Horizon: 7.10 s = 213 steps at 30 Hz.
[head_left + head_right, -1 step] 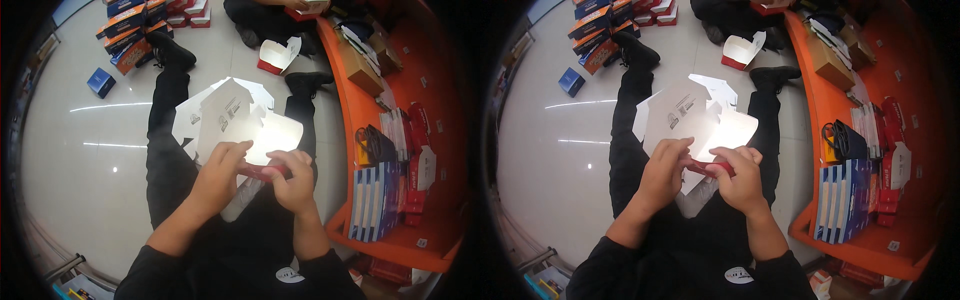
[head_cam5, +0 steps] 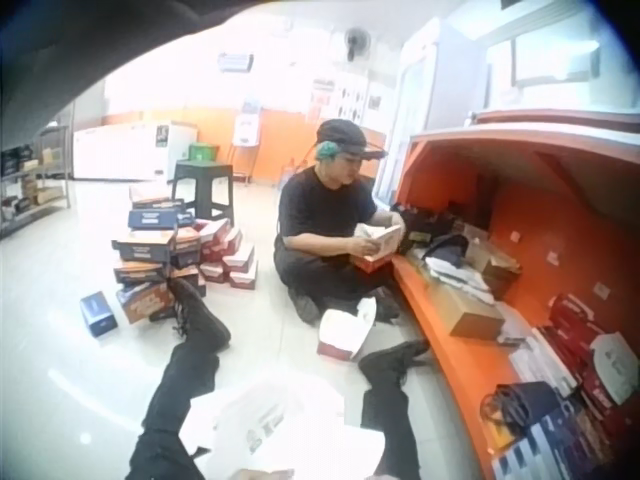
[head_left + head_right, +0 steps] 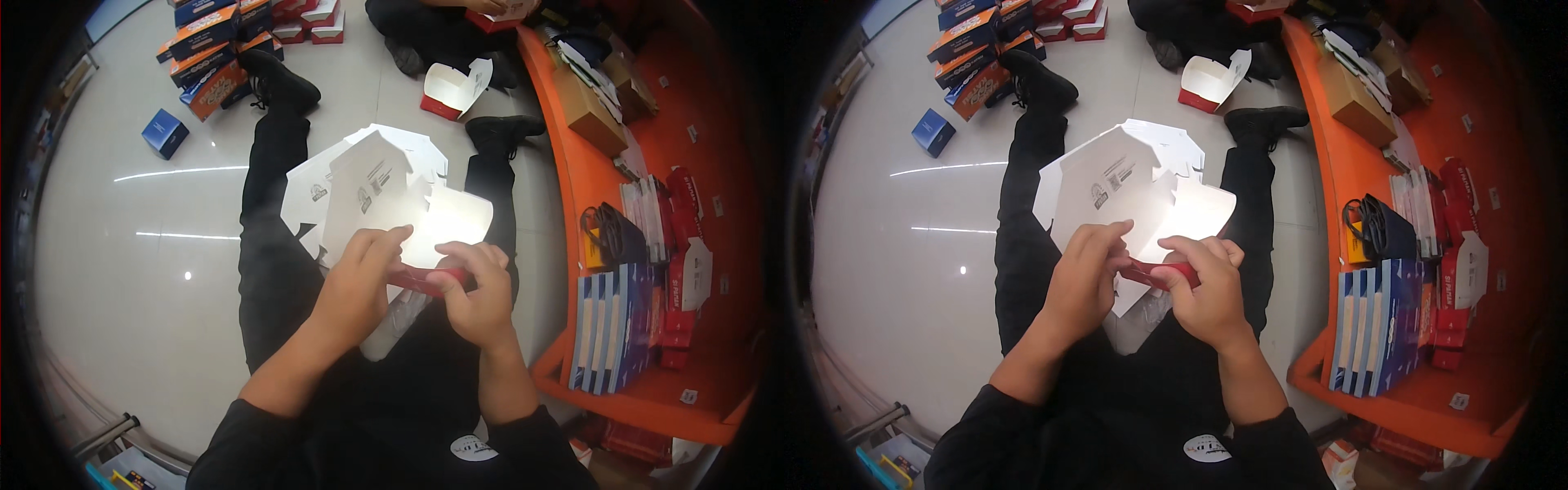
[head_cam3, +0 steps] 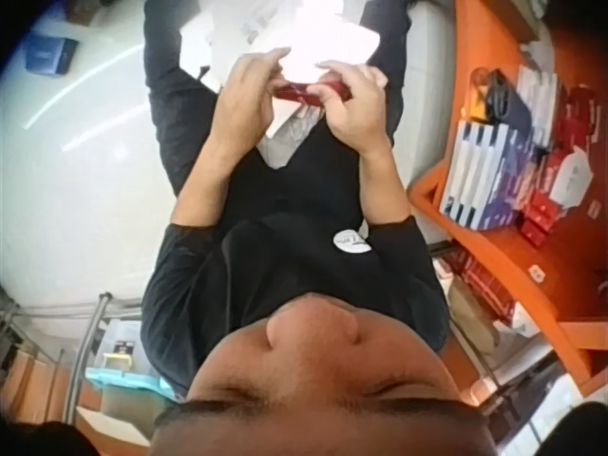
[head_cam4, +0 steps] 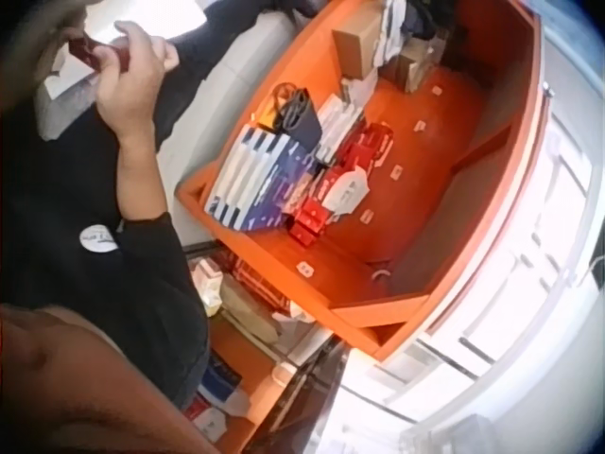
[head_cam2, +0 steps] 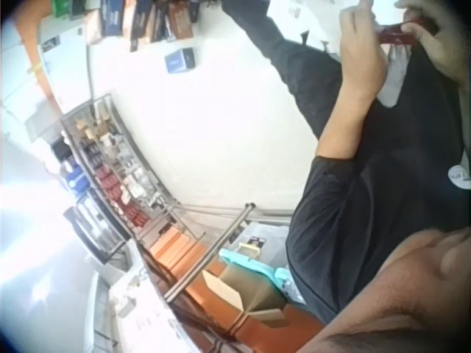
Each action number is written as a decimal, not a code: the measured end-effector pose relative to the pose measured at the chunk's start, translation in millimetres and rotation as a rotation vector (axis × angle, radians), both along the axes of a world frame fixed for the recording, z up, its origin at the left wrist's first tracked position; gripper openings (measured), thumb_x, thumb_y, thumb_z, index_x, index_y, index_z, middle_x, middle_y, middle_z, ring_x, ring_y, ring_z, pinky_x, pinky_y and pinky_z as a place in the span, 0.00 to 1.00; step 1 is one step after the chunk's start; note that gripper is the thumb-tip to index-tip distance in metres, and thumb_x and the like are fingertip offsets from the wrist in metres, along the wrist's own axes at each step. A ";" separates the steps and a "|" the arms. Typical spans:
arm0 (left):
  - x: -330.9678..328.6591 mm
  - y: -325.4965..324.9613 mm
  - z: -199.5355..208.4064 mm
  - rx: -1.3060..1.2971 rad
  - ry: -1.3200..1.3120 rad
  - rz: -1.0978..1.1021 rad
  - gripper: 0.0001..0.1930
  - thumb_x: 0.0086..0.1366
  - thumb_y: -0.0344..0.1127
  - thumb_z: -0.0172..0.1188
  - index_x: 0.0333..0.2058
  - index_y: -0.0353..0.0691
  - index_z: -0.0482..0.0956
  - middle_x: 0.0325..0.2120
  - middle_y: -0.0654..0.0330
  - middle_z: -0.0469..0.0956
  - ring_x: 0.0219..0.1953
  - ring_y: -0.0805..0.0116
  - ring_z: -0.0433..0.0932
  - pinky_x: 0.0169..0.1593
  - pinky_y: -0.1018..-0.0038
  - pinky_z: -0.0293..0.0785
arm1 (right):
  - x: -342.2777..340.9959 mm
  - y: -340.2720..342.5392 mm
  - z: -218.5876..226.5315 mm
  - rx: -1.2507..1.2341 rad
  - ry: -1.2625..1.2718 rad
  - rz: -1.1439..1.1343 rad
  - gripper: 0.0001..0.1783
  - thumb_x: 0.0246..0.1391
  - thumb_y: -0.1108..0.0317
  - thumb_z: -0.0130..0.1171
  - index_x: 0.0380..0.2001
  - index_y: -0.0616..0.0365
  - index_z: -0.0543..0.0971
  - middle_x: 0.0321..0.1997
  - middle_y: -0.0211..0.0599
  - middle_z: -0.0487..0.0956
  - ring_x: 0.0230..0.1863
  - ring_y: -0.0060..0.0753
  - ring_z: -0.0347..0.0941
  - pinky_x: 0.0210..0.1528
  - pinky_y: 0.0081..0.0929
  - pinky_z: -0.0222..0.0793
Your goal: The person folds flat cardboard food container templates into boxes by hand while sitting on the floor.
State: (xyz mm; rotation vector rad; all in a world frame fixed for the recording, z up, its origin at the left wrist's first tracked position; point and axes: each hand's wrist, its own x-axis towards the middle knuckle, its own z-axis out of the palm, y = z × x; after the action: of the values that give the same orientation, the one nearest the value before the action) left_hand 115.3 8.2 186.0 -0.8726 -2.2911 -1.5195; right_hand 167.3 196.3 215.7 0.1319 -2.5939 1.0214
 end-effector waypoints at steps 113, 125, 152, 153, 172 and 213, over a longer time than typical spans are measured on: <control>-44.3 -14.1 -84.6 0.114 -0.067 0.188 0.46 0.55 0.47 0.74 0.66 0.33 0.62 0.65 0.39 0.59 0.69 0.39 0.57 0.69 0.53 0.59 | -77.5 39.6 3.2 0.054 -0.095 -0.372 0.11 0.58 0.66 0.65 0.40 0.59 0.87 0.30 0.54 0.82 0.32 0.50 0.83 0.37 0.39 0.76; -14.1 -14.9 -121.5 -0.640 -0.542 0.182 0.23 0.60 0.45 0.69 0.47 0.34 0.81 0.47 0.44 0.77 0.50 0.50 0.78 0.56 0.61 0.74 | -125.9 37.8 -190.1 0.457 -0.639 -0.194 0.35 0.60 0.65 0.62 0.69 0.59 0.66 0.59 0.54 0.77 0.63 0.50 0.72 0.66 0.41 0.68; -36.1 35.1 -225.6 -0.264 -0.674 0.391 0.18 0.56 0.21 0.57 0.48 0.28 0.72 0.51 0.39 0.67 0.56 0.42 0.70 0.60 0.62 0.70 | -84.4 -10.7 -242.0 0.341 -0.535 -0.167 0.10 0.56 0.74 0.52 0.43 0.60 0.73 0.35 0.56 0.83 0.38 0.60 0.82 0.43 0.53 0.77; -37.8 32.4 -228.2 -0.283 -0.676 0.399 0.18 0.59 0.25 0.58 0.49 0.28 0.73 0.51 0.39 0.69 0.55 0.42 0.72 0.59 0.63 0.72 | -89.3 -13.0 -241.2 0.372 -0.523 -0.123 0.09 0.56 0.73 0.53 0.41 0.60 0.74 0.35 0.56 0.83 0.39 0.59 0.82 0.43 0.53 0.77; -31.6 -1.4 -81.4 0.883 -1.092 -0.253 0.18 0.74 0.31 0.53 0.59 0.32 0.70 0.49 0.55 0.78 0.48 0.64 0.81 0.50 0.68 0.81 | 24.6 -18.2 -8.0 0.101 -0.022 -0.001 0.50 0.50 0.68 0.72 0.74 0.54 0.57 0.71 0.53 0.63 0.70 0.62 0.62 0.68 0.47 0.64; -8.8 -18.8 -37.4 0.993 -0.960 -0.548 0.29 0.68 0.21 0.59 0.64 0.35 0.57 0.59 0.48 0.71 0.61 0.56 0.75 0.62 0.57 0.76 | 18.8 -29.5 -26.8 0.236 0.427 0.146 0.23 0.42 0.80 0.70 0.46 0.53 0.87 0.47 0.37 0.76 0.55 0.45 0.73 0.57 0.39 0.76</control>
State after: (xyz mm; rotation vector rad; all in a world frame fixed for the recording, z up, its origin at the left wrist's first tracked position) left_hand 106.5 -10.6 148.6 -0.4924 -1.2183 -3.3898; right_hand 186.1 166.7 188.9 0.5425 -2.3202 0.6397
